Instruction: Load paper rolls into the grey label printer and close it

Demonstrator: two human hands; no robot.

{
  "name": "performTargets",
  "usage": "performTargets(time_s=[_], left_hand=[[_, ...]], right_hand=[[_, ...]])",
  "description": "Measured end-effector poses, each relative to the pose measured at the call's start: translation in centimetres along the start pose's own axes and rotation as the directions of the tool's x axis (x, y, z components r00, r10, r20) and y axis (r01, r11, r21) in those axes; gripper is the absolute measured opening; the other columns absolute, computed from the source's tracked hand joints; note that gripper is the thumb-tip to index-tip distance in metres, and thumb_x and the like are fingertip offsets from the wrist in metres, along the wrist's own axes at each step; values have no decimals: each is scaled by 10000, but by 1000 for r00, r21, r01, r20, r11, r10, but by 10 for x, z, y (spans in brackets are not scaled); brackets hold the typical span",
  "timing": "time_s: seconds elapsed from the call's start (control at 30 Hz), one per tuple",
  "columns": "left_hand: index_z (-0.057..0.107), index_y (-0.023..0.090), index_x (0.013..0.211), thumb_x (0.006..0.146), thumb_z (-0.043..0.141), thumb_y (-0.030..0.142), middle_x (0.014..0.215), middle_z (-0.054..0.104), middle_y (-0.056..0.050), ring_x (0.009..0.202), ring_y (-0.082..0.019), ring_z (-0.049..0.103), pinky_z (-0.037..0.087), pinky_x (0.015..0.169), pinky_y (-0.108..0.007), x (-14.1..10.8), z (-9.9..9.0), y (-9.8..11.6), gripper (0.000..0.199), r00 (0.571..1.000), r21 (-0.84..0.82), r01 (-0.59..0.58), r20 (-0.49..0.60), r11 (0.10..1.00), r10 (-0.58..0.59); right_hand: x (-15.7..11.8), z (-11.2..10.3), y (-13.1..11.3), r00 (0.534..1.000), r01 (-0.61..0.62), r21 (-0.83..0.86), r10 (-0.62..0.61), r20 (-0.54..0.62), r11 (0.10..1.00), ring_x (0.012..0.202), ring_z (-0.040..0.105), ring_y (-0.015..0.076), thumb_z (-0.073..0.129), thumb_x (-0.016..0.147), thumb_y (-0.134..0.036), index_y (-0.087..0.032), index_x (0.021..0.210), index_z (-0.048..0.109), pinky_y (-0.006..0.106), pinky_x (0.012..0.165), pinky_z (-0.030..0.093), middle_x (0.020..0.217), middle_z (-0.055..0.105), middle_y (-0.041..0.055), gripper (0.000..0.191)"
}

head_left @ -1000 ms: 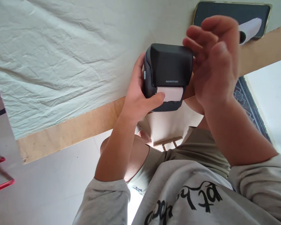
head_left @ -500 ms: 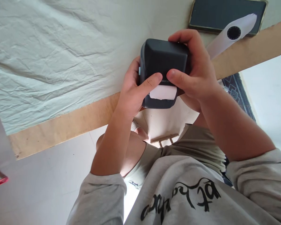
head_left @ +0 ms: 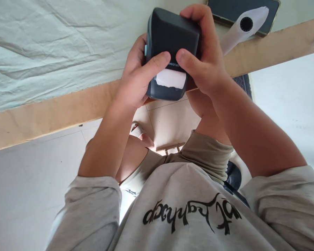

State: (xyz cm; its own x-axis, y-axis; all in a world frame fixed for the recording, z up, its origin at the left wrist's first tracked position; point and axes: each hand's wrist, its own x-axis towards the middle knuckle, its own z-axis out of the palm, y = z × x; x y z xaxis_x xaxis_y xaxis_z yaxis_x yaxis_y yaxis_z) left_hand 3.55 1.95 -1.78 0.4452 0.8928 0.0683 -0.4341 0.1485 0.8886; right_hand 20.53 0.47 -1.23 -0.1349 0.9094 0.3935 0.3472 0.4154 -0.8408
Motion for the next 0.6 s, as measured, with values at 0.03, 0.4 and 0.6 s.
performTargets(time_s=[0.03,0.4,0.6], left_hand=[[602,255,916,771,702,332,805,585,20,712,-134,588,446,614,-295,0,0,-1,192,1000,-8,-5,-2,1000,5],[594,206,921,727,747,414,776,618,-8,757,-188,608,522,635,-355,12,-14,-6,322,988,72,-92,133,993,82],[610,196,984,756,700,412,836,665,-24,745,-175,574,523,602,-354,15,-16,-4,327,983,150,-87,172,985,61]], right_hand=[[0,0,0,1000,9,-5,-9,3,1000,1085,523,130,564,761,-613,-201,1163,414,305,1014,465,1196,512,50,595],[3,-2,8,992,122,-74,-120,26,990,1132,526,87,493,854,-562,-117,1186,394,278,1062,445,1206,515,50,564],[-1,2,2,999,32,-71,-33,-21,997,1117,559,57,493,849,-472,-76,1224,409,241,1069,428,1189,522,-6,552]])
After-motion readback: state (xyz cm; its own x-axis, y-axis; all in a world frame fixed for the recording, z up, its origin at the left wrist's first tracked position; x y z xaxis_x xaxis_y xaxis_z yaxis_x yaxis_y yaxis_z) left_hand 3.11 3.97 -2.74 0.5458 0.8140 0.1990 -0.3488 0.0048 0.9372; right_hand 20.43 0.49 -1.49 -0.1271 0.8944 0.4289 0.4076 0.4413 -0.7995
